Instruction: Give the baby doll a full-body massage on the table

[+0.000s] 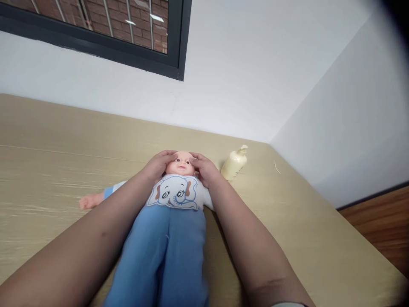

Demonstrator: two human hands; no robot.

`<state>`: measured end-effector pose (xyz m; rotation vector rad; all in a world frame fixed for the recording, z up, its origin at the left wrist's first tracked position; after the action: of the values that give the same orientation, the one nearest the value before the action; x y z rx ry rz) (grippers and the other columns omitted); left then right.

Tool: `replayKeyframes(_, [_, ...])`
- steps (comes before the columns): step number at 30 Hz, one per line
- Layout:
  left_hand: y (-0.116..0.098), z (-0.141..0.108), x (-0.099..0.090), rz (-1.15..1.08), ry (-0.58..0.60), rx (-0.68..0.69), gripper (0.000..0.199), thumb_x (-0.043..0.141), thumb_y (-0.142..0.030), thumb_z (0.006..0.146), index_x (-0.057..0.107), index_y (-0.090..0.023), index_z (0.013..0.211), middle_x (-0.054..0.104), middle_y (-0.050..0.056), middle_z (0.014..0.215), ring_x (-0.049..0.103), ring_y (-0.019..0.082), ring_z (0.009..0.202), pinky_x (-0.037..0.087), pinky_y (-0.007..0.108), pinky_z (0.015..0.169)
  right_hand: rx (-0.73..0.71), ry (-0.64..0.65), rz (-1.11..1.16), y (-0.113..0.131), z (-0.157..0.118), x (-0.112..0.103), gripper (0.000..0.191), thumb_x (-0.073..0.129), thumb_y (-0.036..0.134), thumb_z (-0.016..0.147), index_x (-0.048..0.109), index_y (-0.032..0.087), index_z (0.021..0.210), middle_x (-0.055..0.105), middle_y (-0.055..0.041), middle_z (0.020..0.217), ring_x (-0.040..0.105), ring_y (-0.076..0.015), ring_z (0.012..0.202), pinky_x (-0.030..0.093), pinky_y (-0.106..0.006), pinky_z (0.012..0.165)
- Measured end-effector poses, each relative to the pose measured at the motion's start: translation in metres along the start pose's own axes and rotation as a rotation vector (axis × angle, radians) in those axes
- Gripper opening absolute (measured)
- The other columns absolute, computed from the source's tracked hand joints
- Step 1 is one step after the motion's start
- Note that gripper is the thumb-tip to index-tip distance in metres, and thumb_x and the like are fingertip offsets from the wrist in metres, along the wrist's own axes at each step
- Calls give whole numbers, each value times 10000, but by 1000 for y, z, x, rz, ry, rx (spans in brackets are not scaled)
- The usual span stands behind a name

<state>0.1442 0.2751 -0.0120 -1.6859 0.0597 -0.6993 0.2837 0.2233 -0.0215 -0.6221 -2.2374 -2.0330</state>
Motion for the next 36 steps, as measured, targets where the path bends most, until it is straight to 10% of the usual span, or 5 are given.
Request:
replayKeyframes(21, [0,6,-4,103,-14,20,482,880,-381,621,636,-152,968,725,79,819,684,215,704,523,310,641,-130,33,-183,2,7,2,488,816,435,727,648,232,1138,748,-38,1006,693,-212,901,543,-347,795])
replayKeyframes(36, [9,4,-7,-56,-25,-68,444,779,-216,591,678,-138,1017,734,138,970,715,293,815,568,401,716,5,136,-17,-1,0,2,522,818,259,686,688,244,1191,740,-56,1150,693,-231,945,559,-333,744])
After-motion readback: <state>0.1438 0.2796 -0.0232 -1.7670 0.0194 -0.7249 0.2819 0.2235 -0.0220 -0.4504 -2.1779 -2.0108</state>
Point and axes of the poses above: each hand's wrist, its own z-axis towards the middle knuckle, its own x-axis out of the palm, y = z × x, the point moved 10 cm from there along z, towards the middle knuckle
